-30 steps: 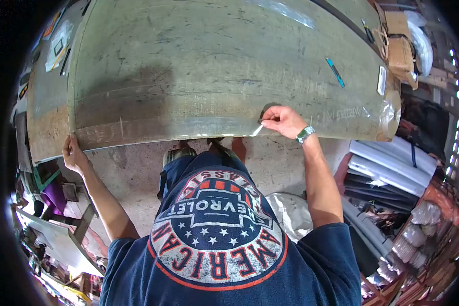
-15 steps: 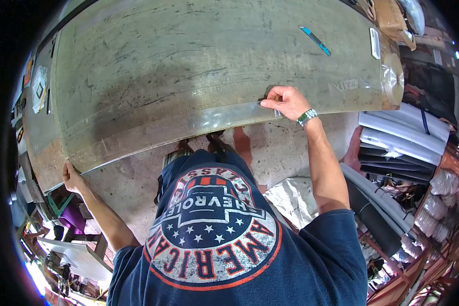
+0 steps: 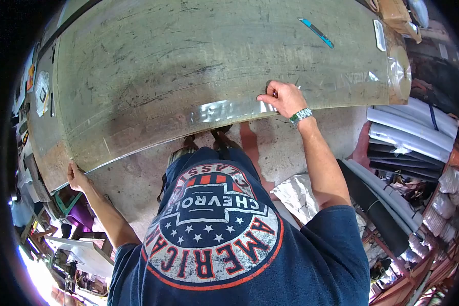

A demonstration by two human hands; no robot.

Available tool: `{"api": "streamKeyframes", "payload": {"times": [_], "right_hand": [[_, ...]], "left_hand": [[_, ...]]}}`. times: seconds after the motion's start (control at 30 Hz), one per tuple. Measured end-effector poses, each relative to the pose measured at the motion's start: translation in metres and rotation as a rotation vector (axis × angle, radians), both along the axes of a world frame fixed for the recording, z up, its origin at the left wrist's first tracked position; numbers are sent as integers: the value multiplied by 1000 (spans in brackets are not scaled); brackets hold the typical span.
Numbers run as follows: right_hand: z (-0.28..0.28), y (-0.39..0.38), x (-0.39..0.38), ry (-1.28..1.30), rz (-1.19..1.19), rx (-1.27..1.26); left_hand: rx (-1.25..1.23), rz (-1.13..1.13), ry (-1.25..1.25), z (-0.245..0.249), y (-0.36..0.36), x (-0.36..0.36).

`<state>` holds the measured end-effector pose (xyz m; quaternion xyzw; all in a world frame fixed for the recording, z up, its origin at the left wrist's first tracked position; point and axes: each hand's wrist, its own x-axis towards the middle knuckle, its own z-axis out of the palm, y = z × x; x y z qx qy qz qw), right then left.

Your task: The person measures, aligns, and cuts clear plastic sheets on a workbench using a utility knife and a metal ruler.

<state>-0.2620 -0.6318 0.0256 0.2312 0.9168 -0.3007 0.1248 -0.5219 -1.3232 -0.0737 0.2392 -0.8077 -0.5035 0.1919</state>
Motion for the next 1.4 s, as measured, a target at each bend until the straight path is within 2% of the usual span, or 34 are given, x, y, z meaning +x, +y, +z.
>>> {"api": "streamKeyframes", "payload": {"times": [0.17, 0.37, 0.4, 0.5, 0.53, 0.57, 0.6, 0.63, 0.67, 0.7, 0.73, 0.83, 0.93, 1.03, 1.07, 1.17, 1.4], "right_hand": [[3, -1, -1, 2, 23, 81], [-3, 1, 4, 98, 93, 202], [-5, 1, 4, 102, 100, 206], [-5, 1, 7, 106, 93, 218], [-3, 0, 7, 104, 83, 217], [-3, 1, 6, 104, 84, 216], [-6, 6, 5, 101, 78, 202], [-9, 11, 5, 97, 84, 180], [-13, 11, 6, 96, 91, 153], [-13, 8, 8, 92, 81, 146], [-11, 6, 8, 102, 73, 149], [-17, 12, 11, 153, 81, 158], [-17, 11, 10, 147, 24, 144], [-23, 11, 17, 252, 52, 167], [-20, 11, 16, 177, 57, 160], [-29, 12, 20, 289, 46, 152], [-30, 14, 21, 266, 78, 139]], "left_hand": [[22, -28, 53, -2, 3, 1], [-150, -74, -25, -1, -7, -5], [-240, -45, -62, 8, 2, -4], [-997, 235, -147, 70, 99, 5], [-944, 9, -13, 70, 105, -6], [-740, -206, 256, 68, 139, -17], [-707, -479, 249, 84, 199, -9], [-657, -799, 43, 126, 272, 15], [-586, -1006, -6, 128, 321, 35], [-468, -1358, 70, 128, 367, 48], [-357, -1609, 311, 122, 405, 62], [-326, -1996, 230, 91, 493, 95], [-402, -2169, 171, 80, 533, 101], [-490, -2248, 106, 72, 547, 96], [-457, -2282, 80, 70, 548, 90], [-509, -2341, 46, 74, 550, 86], [-550, -2369, 96, 73, 548, 82]]}}
